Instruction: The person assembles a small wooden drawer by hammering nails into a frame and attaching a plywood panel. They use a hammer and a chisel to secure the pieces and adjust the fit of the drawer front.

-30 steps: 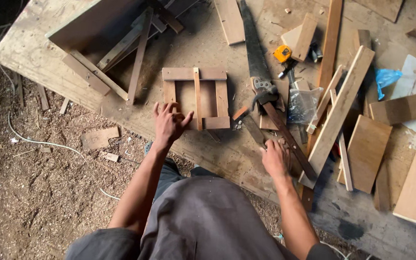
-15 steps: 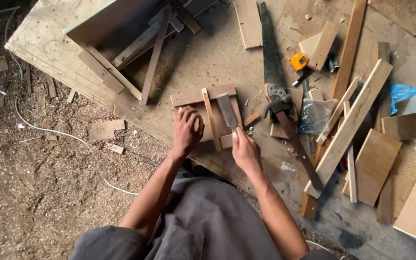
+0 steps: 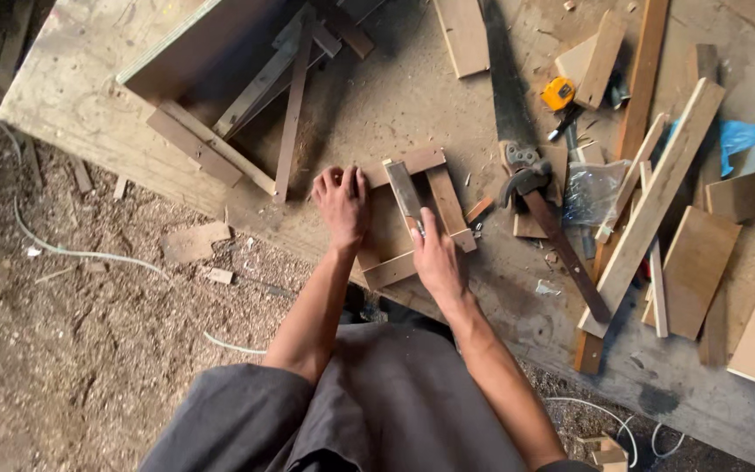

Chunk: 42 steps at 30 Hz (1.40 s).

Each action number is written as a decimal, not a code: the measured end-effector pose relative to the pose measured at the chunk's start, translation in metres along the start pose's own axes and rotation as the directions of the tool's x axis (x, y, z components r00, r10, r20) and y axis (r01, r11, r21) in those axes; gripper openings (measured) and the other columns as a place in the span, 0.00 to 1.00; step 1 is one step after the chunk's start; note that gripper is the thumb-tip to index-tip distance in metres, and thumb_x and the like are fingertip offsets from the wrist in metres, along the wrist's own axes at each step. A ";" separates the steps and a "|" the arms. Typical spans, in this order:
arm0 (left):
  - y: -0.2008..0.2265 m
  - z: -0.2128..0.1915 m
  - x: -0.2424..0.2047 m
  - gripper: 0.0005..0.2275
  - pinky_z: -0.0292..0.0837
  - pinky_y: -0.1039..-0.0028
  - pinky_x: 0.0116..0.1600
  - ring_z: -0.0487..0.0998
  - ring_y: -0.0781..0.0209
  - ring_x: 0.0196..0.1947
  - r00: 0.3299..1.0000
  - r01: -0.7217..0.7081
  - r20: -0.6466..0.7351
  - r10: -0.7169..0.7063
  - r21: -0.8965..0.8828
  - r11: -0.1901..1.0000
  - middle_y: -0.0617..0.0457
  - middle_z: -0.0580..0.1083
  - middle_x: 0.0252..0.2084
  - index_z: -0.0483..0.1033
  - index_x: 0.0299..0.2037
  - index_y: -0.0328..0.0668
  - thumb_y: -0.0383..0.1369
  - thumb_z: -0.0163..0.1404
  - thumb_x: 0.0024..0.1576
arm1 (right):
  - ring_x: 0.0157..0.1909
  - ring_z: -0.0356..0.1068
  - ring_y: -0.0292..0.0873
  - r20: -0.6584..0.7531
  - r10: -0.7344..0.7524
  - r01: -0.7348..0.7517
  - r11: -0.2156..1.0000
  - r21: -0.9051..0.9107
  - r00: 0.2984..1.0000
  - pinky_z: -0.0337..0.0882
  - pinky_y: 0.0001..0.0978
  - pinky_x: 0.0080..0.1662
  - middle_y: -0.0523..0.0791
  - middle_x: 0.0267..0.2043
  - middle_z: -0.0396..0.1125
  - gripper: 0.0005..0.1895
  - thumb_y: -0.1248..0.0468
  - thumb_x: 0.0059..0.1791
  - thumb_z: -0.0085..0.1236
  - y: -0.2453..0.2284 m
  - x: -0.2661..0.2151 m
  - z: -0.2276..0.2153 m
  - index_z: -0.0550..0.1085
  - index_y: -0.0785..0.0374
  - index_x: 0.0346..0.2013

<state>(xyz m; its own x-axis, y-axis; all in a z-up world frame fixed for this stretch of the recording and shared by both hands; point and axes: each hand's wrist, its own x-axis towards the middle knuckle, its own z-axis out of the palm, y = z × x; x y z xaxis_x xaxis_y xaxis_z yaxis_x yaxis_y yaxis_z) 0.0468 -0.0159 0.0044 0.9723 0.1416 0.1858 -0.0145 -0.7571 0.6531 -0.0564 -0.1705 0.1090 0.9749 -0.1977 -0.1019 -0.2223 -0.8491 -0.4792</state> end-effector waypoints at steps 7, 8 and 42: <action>-0.002 0.007 0.003 0.12 0.63 0.56 0.56 0.66 0.46 0.54 0.999 0.015 0.049 -0.015 0.016 1.000 0.45 0.70 0.50 0.81 0.49 0.47 0.41 0.50 0.65 | 0.26 0.74 0.57 0.222 0.095 -0.077 0.993 -0.089 0.970 0.71 0.52 0.29 0.57 0.27 0.71 0.24 0.58 0.57 0.47 -0.015 0.009 -0.019 0.64 0.51 0.70; -0.002 0.007 0.004 0.11 0.63 0.56 0.57 0.66 0.47 0.54 0.999 0.015 0.042 -0.016 0.002 1.000 0.45 0.70 0.50 0.81 0.49 0.47 0.41 0.50 0.65 | 0.26 0.75 0.56 0.272 0.139 -0.117 0.989 -0.095 0.952 0.71 0.51 0.28 0.56 0.26 0.71 0.25 0.58 0.58 0.45 -0.016 0.012 -0.023 0.62 0.50 0.71; -0.003 0.003 0.008 0.10 0.66 0.54 0.57 0.66 0.44 0.53 0.999 -0.037 -0.029 0.033 -0.132 0.991 0.43 0.70 0.50 0.80 0.50 0.44 0.35 0.50 0.65 | 0.25 0.72 0.57 0.216 0.022 0.036 0.965 -0.259 0.976 0.71 0.51 0.27 0.56 0.28 0.69 0.28 0.60 0.56 0.47 -0.010 0.015 0.000 0.61 0.47 0.73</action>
<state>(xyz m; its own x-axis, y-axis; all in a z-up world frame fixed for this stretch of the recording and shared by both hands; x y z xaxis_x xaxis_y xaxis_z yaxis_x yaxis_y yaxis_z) 0.0555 -0.0146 0.0016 0.9641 0.1351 0.2285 -0.0806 -0.6711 0.7370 -0.0396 -0.1649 0.1123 0.9486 -0.1054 -0.2983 -0.1817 -0.9534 -0.2409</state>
